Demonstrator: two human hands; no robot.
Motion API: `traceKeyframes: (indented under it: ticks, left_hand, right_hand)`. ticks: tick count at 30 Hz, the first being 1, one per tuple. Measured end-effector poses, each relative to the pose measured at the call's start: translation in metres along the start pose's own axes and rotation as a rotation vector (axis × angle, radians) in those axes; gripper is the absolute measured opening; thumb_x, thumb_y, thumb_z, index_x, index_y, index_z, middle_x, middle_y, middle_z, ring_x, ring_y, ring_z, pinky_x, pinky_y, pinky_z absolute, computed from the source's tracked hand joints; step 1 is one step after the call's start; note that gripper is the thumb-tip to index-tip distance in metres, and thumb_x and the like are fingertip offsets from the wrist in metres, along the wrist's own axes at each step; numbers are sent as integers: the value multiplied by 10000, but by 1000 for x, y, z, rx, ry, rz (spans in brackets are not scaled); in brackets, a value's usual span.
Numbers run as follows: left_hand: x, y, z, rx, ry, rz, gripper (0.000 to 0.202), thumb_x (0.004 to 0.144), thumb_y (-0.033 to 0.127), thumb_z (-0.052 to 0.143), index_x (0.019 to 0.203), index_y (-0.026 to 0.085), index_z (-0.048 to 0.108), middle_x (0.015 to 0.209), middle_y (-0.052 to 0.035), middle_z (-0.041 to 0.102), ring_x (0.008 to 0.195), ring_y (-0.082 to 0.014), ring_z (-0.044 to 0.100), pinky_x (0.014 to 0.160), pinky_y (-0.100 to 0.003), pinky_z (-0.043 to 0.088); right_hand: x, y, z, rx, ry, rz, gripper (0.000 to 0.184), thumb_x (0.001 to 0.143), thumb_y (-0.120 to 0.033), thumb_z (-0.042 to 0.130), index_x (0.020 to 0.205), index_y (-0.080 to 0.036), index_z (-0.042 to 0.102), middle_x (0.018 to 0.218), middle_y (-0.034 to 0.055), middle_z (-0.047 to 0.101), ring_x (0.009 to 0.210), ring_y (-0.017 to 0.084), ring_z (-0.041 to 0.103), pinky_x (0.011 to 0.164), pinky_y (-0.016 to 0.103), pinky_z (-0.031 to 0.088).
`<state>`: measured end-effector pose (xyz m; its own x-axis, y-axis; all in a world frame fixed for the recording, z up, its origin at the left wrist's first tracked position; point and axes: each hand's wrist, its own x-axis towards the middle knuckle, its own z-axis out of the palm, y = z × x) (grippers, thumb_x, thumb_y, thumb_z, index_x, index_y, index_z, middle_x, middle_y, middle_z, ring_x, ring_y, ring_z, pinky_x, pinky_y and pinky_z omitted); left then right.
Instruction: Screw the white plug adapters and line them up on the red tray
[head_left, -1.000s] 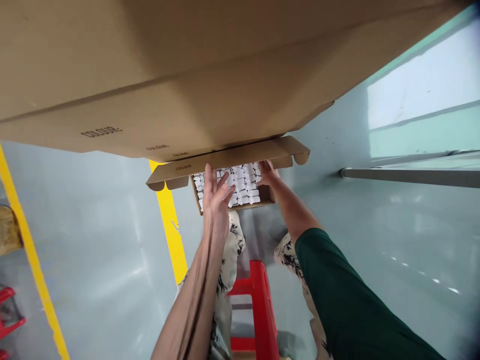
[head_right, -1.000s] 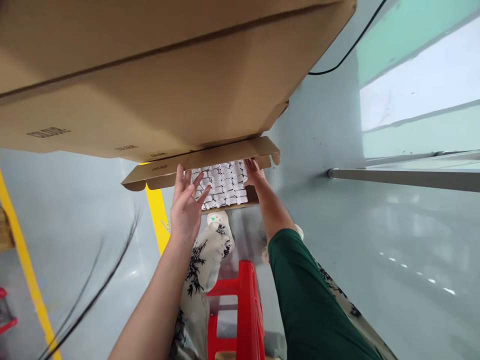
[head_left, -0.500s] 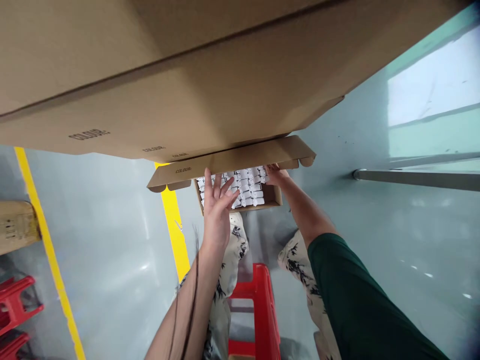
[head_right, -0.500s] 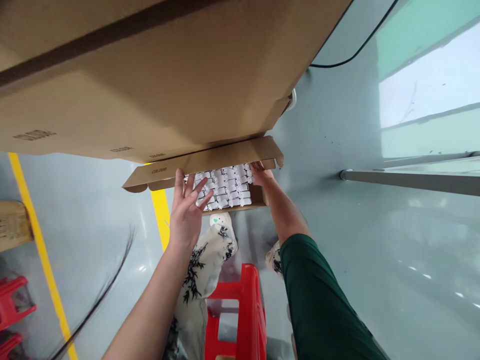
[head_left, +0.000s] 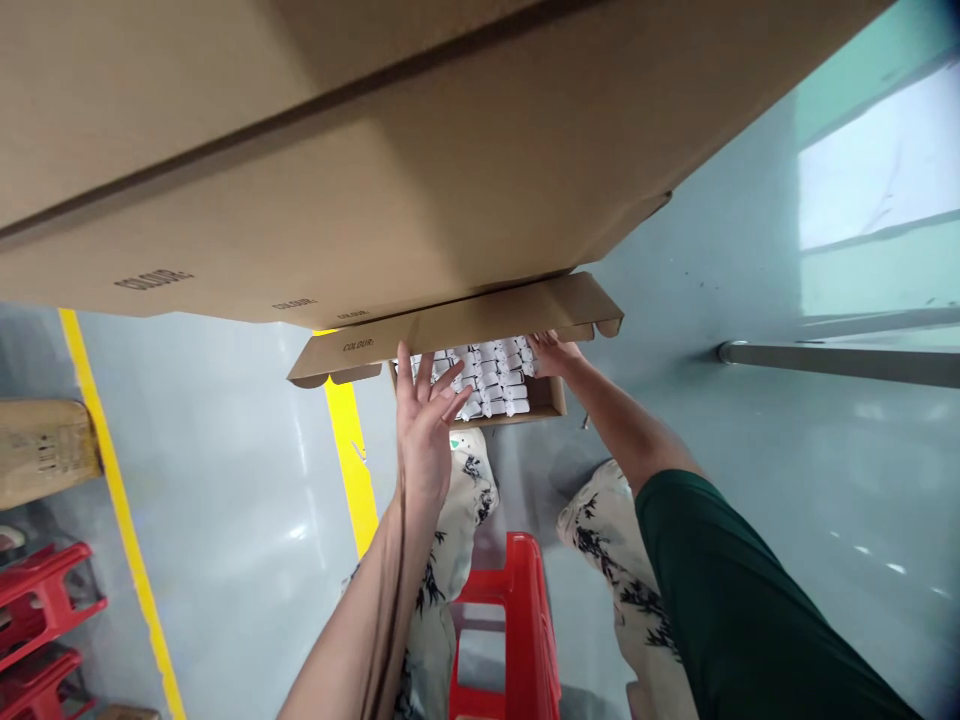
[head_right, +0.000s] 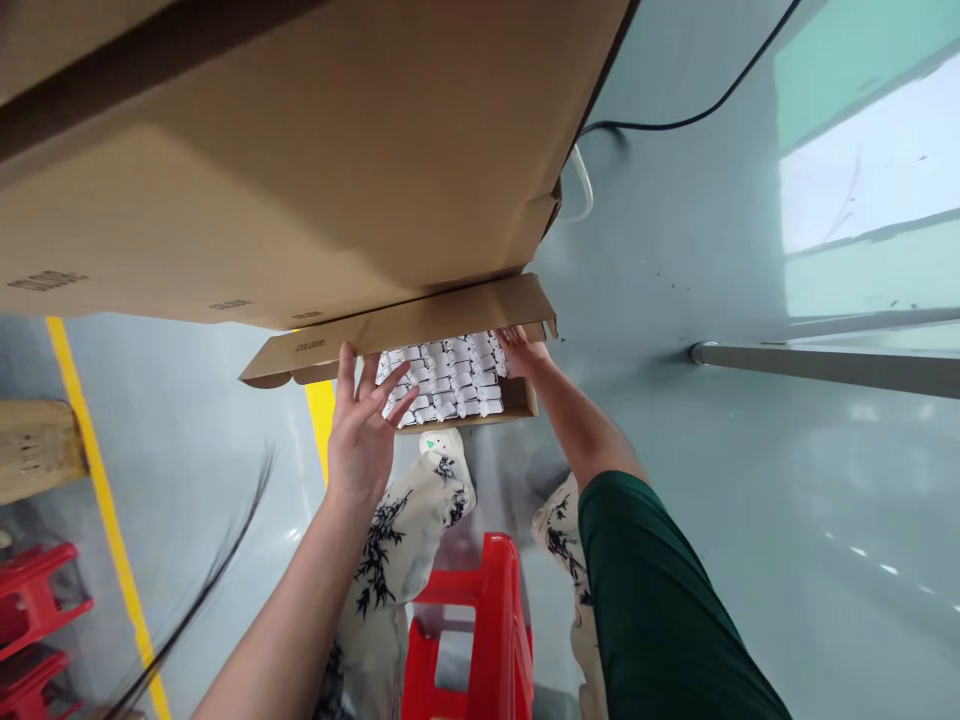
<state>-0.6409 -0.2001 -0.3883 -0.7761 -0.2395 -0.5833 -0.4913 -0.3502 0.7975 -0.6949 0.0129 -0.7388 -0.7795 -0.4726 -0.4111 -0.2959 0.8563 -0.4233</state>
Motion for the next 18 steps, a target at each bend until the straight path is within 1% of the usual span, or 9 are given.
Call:
traceKeyframes:
  ticks: [3, 6, 11, 14, 18]
  left_hand:
    - [1, -1, -1, 27, -5, 5, 809, 798, 278, 716, 1512, 453, 378, 1610, -5, 391, 1387, -309, 520, 1099, -447, 494]
    - [3, -1, -2, 38, -2, 4, 821, 792, 291, 723, 1516, 452, 370, 1607, -9, 395, 1387, -313, 519, 1105, -457, 489]
    - [3, 0, -3, 16, -1, -11, 861, 779, 271, 736, 1529, 435, 347, 1623, -33, 368, 1370, -314, 536, 1096, -466, 493]
    - [3, 0, -4, 32, -9, -14, 850, 786, 272, 735, 1527, 431, 352, 1614, -37, 382, 1363, -313, 542, 1096, -468, 493]
    - [2, 2, -1, 40, -10, -4, 855, 789, 278, 737, 1526, 454, 341, 1603, -26, 398, 1348, -308, 559, 1097, -466, 492]
  right_hand:
    - [-1, -1, 3, -19, -13, -21, 562, 922, -430, 642, 1409, -188, 499, 1512, 144, 449, 1371, 330, 465, 1128, 596, 416]
    - [1, -2, 4, -40, -24, -29, 570, 918, -430, 647, 1408, -179, 501, 1512, 152, 447, 1377, 336, 458, 1136, 599, 404]
    - [7, -2, 4, -78, -48, -38, 497, 927, -410, 643, 1352, -171, 544, 1427, 140, 528, 1287, 299, 541, 1073, 555, 482]
    - [8, -2, 6, -91, -58, -30, 493, 926, -407, 646, 1344, -165, 550, 1419, 141, 534, 1279, 295, 548, 1068, 548, 488]
    - [9, -4, 6, -96, -51, -14, 483, 931, -410, 638, 1345, -178, 548, 1417, 131, 535, 1275, 292, 549, 1065, 553, 488]
